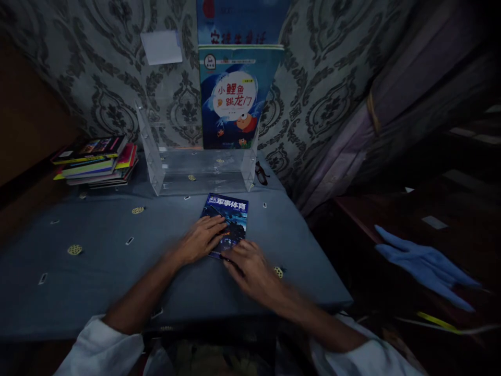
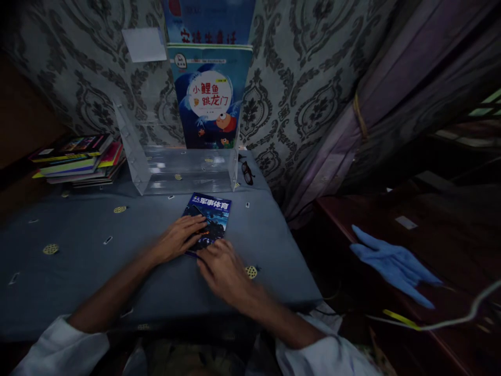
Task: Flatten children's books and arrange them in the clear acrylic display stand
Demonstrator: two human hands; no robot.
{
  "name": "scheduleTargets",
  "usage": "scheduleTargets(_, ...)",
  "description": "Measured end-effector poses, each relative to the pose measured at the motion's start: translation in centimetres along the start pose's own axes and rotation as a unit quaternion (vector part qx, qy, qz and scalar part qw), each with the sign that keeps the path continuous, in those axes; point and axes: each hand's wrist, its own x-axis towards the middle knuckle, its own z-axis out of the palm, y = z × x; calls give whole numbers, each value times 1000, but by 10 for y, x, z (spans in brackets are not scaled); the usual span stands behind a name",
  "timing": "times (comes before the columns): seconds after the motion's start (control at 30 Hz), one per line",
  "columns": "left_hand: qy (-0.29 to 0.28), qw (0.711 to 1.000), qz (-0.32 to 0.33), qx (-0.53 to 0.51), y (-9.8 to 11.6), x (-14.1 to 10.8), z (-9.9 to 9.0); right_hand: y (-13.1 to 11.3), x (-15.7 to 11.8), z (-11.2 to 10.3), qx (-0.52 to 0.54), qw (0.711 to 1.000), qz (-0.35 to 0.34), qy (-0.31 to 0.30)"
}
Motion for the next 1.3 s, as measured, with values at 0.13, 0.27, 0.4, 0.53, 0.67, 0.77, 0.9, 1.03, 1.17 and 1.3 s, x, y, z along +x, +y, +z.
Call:
scheduleTargets(0.13, 35, 999, -23, 34, -2, -1, 7, 26, 41, -3, 75, 997, 14, 33)
scheduleTargets(0.27, 49, 997, -16, 50, -1, 1, 9, 47, 92, 16, 71, 997, -4, -16)
scheduleTargets(0.4, 40, 998, -23, 50, 2, 3, 5, 66, 131, 33, 45, 992, -40, -111)
scheduleTargets(0.53, 25, 998, -34, 43, 4, 3, 3, 88, 142, 37, 7, 995, 1, -99)
scheduleTargets(0.67, 18, 997, -55, 47, 1, 2, 6, 113, 132, 36, -21, 998, 12, -64)
scheduleTargets(0.77, 17, 997, -53, 45, 0, 0, 7, 132, 115, 33, -34, 998, 19, -38)
scheduleTargets(0.9, 11, 998, -52, 44, -1, 0, 6, 148, 86, 27, -40, 999, 34, -1)
scheduleTargets(1.03, -5, 998, -49, 46, -1, 0, 2, 147, 63, 21, -58, 996, 57, 33)
scheduleTargets(1.17, -17, 998, -35, 49, -2, 2, -5, 132, 50, 17, -92, 992, 67, 54)
scheduleTargets(1.3, -24, 996, -49, 70, -2, 4, -12, 114, 39, 12, -118, 988, 62, 77)
